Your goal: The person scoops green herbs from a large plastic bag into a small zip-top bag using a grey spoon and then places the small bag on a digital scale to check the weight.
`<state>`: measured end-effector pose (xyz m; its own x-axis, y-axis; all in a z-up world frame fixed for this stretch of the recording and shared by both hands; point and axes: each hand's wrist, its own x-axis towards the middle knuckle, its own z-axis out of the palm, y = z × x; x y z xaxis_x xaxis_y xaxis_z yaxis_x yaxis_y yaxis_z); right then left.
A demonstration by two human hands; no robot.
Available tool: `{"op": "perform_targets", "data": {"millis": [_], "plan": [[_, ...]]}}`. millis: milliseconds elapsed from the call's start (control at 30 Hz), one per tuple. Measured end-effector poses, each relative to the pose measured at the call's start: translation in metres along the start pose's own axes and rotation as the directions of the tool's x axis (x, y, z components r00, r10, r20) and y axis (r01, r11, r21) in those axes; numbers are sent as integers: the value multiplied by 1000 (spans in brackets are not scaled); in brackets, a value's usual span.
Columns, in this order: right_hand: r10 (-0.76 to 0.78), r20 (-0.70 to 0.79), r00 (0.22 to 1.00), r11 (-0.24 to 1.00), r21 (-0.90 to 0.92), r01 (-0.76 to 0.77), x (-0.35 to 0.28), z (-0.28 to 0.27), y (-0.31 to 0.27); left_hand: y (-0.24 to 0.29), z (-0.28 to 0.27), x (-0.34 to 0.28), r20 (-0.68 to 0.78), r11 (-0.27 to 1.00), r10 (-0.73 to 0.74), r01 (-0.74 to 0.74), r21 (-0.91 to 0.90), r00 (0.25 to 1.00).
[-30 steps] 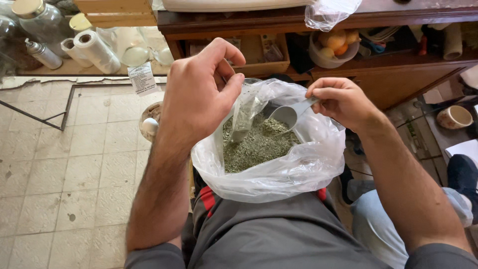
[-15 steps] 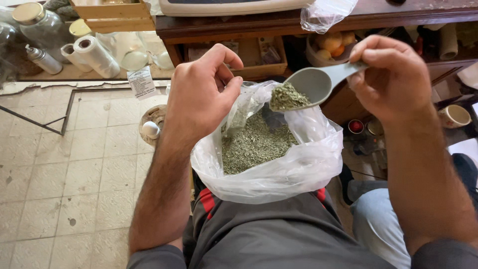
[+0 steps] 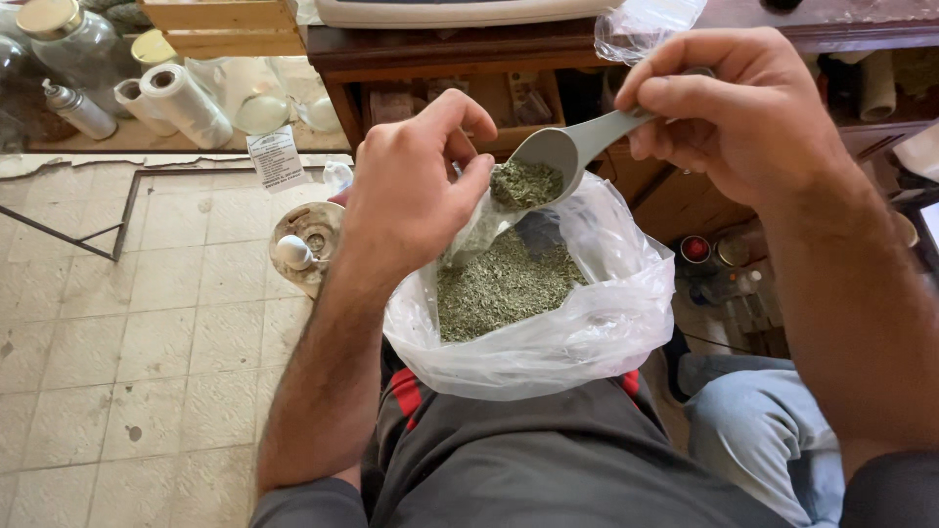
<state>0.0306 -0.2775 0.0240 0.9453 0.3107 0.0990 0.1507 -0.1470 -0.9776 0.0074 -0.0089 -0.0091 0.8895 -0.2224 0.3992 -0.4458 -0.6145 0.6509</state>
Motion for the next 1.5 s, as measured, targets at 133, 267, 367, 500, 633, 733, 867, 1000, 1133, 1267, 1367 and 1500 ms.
{"op": "perform_targets", "data": {"millis": [133,267,367,500,633,733,867,1000,1133,1267,1367,1500], "plan": [[0,99,995,994,-107,11,2,10,-15,0,4,0,5,1000,26,-26,-2,1000],[-57,217,975,976,-195,100,4,19,-27,1,5,0,21,1000,11,-10,-6,1000],[-54,277,959,942,-304,141,4,30,-38,-1,6,0,17,999,40,-40,4,999],[-121,297,947,690,-661,296,1,44,-58,1,5,0,30,1000,31,-31,1,999],[-191,346,918,542,-743,393,1,50,-66,2,4,-1,34,1000,12,-13,9,999],[-249,337,908,517,-746,419,-1,49,-69,2,2,-2,36,999,32,-32,1,999],[-184,221,958,548,-786,287,-8,46,-74,-1,2,-2,39,1000,27,-27,-3,999],[-175,208,962,595,-756,272,-13,36,-73,-2,2,-1,40,1000,20,-20,0,999],[-249,111,962,815,-512,270,-26,9,-53,-17,1,4,103,999,-16,20,-39,995],[-270,-129,954,936,-269,229,-48,-11,-1,-4,-42,3,169,988,14,12,-157,986],[-85,-475,876,963,-264,-50,-46,11,55,2,-64,9,148,965,125,-85,-249,981],[242,-133,961,862,-425,-276,-34,20,149,11,-64,30,181,942,188,-126,-311,965]]}}
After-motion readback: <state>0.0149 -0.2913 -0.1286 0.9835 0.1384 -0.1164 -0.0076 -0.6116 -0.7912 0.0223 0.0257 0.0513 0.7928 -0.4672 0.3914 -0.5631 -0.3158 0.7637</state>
